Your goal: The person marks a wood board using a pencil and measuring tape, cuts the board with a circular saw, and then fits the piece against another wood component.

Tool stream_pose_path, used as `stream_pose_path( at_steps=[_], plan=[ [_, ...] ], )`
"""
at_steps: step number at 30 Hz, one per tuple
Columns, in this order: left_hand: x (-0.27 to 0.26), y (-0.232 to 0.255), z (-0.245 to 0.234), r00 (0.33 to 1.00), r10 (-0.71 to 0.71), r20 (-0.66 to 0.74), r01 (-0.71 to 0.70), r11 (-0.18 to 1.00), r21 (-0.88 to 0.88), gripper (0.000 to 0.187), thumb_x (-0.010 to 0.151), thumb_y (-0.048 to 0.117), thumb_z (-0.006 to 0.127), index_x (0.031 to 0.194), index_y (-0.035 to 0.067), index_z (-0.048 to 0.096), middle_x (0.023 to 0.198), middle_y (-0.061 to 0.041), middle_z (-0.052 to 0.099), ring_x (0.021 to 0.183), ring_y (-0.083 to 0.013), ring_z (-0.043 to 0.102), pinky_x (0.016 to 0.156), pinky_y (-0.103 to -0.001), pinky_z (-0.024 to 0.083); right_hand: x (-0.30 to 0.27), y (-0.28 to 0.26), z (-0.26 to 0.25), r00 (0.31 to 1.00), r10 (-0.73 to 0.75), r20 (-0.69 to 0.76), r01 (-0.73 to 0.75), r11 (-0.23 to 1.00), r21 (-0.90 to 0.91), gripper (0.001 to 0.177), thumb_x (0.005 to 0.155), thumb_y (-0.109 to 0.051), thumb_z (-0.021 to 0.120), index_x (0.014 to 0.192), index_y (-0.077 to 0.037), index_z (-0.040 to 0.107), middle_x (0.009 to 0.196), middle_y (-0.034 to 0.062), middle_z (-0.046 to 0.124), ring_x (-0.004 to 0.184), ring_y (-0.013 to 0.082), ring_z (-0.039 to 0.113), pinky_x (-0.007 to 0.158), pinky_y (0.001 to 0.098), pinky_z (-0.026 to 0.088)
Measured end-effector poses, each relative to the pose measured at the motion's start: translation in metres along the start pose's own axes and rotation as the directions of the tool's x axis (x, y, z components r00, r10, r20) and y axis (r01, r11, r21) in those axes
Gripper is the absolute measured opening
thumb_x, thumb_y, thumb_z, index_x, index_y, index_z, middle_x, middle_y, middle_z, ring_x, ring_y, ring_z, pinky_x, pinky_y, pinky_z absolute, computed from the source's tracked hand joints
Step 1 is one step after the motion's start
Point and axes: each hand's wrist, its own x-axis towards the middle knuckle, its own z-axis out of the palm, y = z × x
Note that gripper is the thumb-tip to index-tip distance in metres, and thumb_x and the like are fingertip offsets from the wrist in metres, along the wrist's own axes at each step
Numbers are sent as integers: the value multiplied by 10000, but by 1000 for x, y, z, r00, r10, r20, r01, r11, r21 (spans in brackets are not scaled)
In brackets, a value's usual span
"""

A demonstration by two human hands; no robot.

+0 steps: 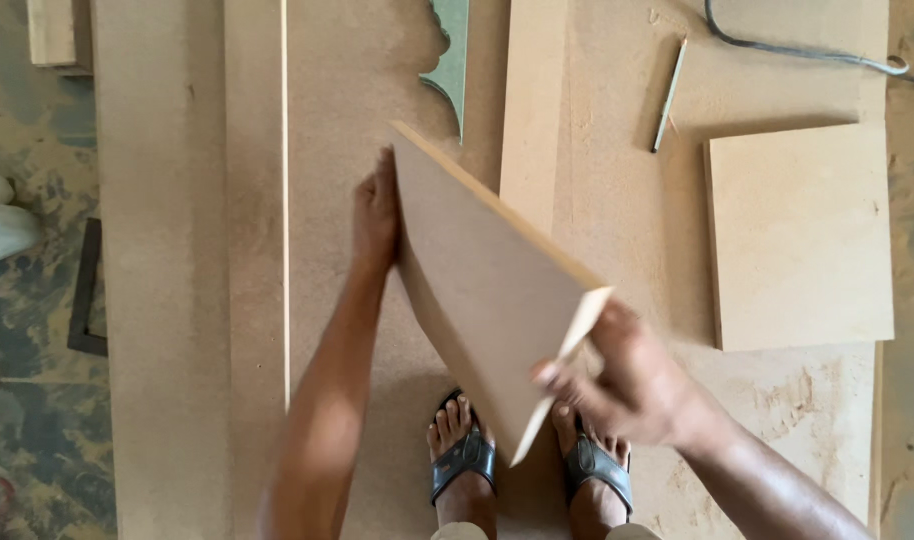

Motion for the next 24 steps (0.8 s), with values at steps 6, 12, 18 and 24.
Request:
stream_pose_path(
  at_steps=[6, 12, 18, 24],
  plan=[
    [-24, 2, 22, 987, -139, 78, 159, 917, -365, 658, 1032, 630, 381, 821, 61, 637, 701, -33, 600, 635, -132, 552, 562, -289, 469, 35, -47, 7, 995, -79, 54, 82, 996, -45, 911, 998, -591, 553, 1422, 207, 443, 1463, 409, 456, 1288, 512, 595, 997, 515, 583],
    [-19, -3, 25, 987, -152, 49, 158, 892, -423, 665, 1056, 631, 411, 895, 37, 661, 753, -57, 609, 686, -144, 573, 603, -296, 493, 33, -48, 7, 997, -34, 76, 39, 998, -56, 914, 976, -607, 579, 1454, 162, 458, 1523, 374, 427, 1397, 518, 543, 1079, 567, 545],
    [-19, 9, 30, 984, -166, 66, 178, 892, -416, 706, 1004, 639, 399, 1016, 5, 711, 860, -92, 712, 780, -149, 673, 690, -283, 576, 30, -46, 5, 999, -7, 45, 9, 999, -34, 892, 961, -621, 586, 1422, 138, 501, 1517, 357, 432, 1402, 495, 551, 1072, 549, 560],
    [-17, -5, 34, 990, -128, 65, 144, 883, -447, 704, 1038, 638, 413, 992, -7, 692, 822, -83, 660, 745, -152, 618, 654, -283, 542, 26, -47, 4, 1000, 0, 15, 0, 999, -52, 900, 939, -619, 620, 1422, 132, 510, 1520, 341, 446, 1393, 482, 557, 1062, 553, 557]
  ],
)
